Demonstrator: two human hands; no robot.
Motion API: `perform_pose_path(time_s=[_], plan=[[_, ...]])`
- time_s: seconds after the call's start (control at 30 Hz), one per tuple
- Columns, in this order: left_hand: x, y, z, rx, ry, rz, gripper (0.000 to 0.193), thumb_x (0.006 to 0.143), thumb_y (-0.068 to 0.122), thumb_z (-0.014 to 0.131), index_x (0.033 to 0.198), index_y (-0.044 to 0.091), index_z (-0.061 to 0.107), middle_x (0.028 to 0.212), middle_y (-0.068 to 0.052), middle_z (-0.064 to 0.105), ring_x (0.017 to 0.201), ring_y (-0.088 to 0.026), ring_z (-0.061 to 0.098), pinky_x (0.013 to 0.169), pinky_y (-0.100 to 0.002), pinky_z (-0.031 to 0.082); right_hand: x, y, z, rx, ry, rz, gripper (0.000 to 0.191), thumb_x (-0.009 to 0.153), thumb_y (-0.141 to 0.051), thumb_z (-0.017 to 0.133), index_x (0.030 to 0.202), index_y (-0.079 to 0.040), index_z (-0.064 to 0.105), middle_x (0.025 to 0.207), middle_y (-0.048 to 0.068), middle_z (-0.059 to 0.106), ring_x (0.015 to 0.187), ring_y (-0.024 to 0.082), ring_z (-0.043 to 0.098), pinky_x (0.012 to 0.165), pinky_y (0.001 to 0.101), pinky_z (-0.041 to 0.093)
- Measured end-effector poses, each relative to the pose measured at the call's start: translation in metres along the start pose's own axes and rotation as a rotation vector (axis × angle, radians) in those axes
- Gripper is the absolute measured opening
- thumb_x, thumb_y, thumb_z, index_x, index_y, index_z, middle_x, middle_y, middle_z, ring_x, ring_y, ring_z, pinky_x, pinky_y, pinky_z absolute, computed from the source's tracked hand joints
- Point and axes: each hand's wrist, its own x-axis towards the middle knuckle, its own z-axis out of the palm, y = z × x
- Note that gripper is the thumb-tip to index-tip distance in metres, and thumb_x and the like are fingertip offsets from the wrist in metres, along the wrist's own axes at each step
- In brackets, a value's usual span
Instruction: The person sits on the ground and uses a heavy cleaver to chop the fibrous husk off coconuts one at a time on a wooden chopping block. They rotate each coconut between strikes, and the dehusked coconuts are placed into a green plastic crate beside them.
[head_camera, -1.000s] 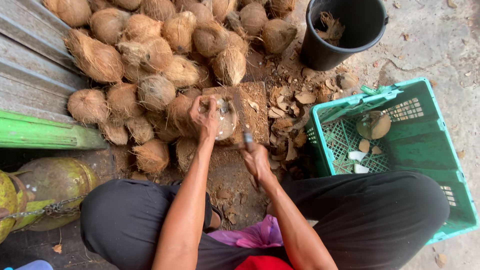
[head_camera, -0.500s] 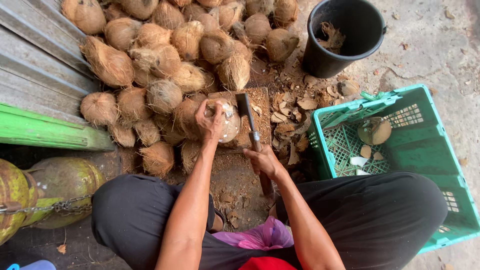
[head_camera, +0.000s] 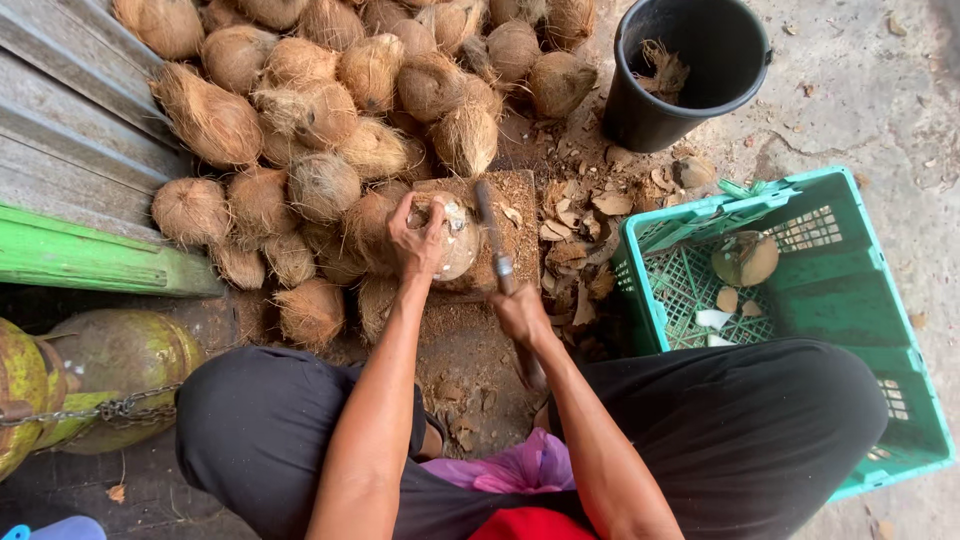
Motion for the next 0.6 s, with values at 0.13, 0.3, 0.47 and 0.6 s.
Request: perform_pose_path(time_s=[0.13,0.3,0.47,0.6], plan=[[-0.006,0.002,0.0,0.12,-0.118,-0.366,0.081,0.084,0.066,0.065,0.145,0.014,0.056,0.144,-0.019,0.056,0.127,-0.031,0.058,0.101,-0.053,0.053,0.008,0.019,0.004,-0.102,-0.087,0.187,0.046,0.103,-0.046,0.064,0.081,-0.007,0.053,0.059,0.002,0.052,0.043,0.015,0.046,0.038,0.0342,0.043],[-0.023,0.014,0.001,-0.104,-0.057,-0.285,0.114,0.063,0.072,0.082,0.15,0.01,0.041,0.155,-0.02,0.045,0.139,-0.035,0.047,0.113,-0.061,0.038,-0.007,-0.011,-0.013,0.002,-0.155,0.174,0.032,0.098,-0.042,0.061,0.087,-0.012,0.056,0.059,0.0,0.052,0.044,0.012,0.047,0.038,0.0315,0.043],[-0.021,0.011,-0.012,-0.185,-0.199,-0.387,0.112,0.065,0.066,0.084,0.152,0.009,0.042,0.155,-0.02,0.044,0.142,-0.035,0.046,0.114,-0.063,0.035,-0.029,-0.038,-0.028,0.151,-0.01,0.074,0.022,0.097,-0.04,0.061,0.087,-0.021,0.053,0.057,0.001,0.053,0.041,0.013,0.05,0.036,0.0317,0.045],[-0.026,0.004,-0.007,0.048,-0.188,-0.298,0.106,0.074,0.068,0.08,0.154,0.008,0.042,0.153,-0.019,0.048,0.139,-0.034,0.05,0.114,-0.061,0.039,-0.032,-0.026,-0.021,0.354,0.092,-0.144,0.041,0.1,-0.039,0.064,0.074,-0.012,0.048,0.057,0.0,0.053,0.041,0.01,0.049,0.035,0.0302,0.047]])
